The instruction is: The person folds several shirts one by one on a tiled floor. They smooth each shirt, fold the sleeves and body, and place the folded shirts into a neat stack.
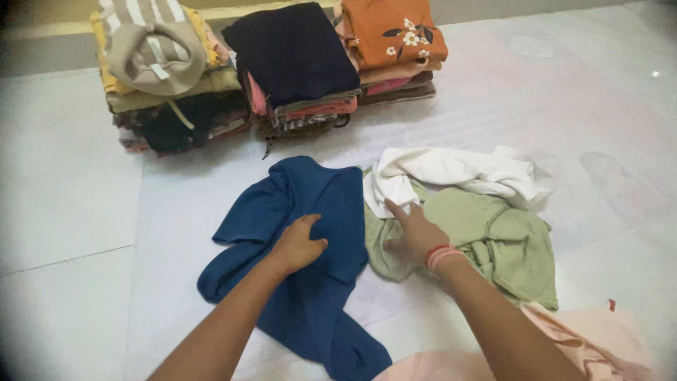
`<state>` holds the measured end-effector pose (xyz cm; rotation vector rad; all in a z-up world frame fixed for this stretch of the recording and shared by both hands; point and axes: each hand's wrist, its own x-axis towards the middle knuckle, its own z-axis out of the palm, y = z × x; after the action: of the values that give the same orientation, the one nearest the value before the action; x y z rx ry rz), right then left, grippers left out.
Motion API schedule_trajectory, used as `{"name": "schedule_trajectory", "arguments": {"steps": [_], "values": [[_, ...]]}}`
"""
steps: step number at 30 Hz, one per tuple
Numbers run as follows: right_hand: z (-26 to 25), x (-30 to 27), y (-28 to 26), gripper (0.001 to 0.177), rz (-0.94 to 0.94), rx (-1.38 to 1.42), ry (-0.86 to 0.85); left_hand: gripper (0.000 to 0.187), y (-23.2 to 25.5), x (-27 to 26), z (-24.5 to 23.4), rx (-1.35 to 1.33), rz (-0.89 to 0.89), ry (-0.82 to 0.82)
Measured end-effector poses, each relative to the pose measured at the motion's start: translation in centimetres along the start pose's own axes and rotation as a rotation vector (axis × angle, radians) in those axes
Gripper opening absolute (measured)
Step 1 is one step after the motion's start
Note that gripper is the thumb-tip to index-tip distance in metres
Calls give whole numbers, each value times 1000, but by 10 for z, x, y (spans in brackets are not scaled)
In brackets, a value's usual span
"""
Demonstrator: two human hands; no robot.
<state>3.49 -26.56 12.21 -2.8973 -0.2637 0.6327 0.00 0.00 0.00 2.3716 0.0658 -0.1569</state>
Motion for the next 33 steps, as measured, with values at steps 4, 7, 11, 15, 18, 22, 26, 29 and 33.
{"name": "schedule_trajectory", "arguments": {"steps": [4, 7, 11, 15, 18, 22, 26, 29, 33], "values": [[32, 42, 24, 84, -122, 29, 157, 85, 48, 2, 5, 172, -157, -60], [48, 65, 49, 69, -196, 127, 306, 88, 68, 7, 13, 235, -134, -77], [46, 107, 93, 58, -253, 168, 441, 87, 81, 26, 25, 246, -43, -23], [32, 148, 157, 53, -222, 165, 577, 87, 86, 44, 37, 269, 15, -7], [9, 167, 215, 53, -60, 62, 677, 88, 93, 50, 44, 277, -21, -18], [-25, 142, 266, 77, 188, 227, 827, 84, 96, 53, 43, 244, 1, 26], [-24, 99, 240, 66, -17, 196, 919, 63, 97, 58, 40, 171, 2, 134], [-4, 72, 176, 68, -345, 228, 749, 49, 93, 57, 38, 55, -10, 257], [40, 31, 69, 113, -445, 457, 276, 49, 88, 68, 32, -321, -81, 396]]}}
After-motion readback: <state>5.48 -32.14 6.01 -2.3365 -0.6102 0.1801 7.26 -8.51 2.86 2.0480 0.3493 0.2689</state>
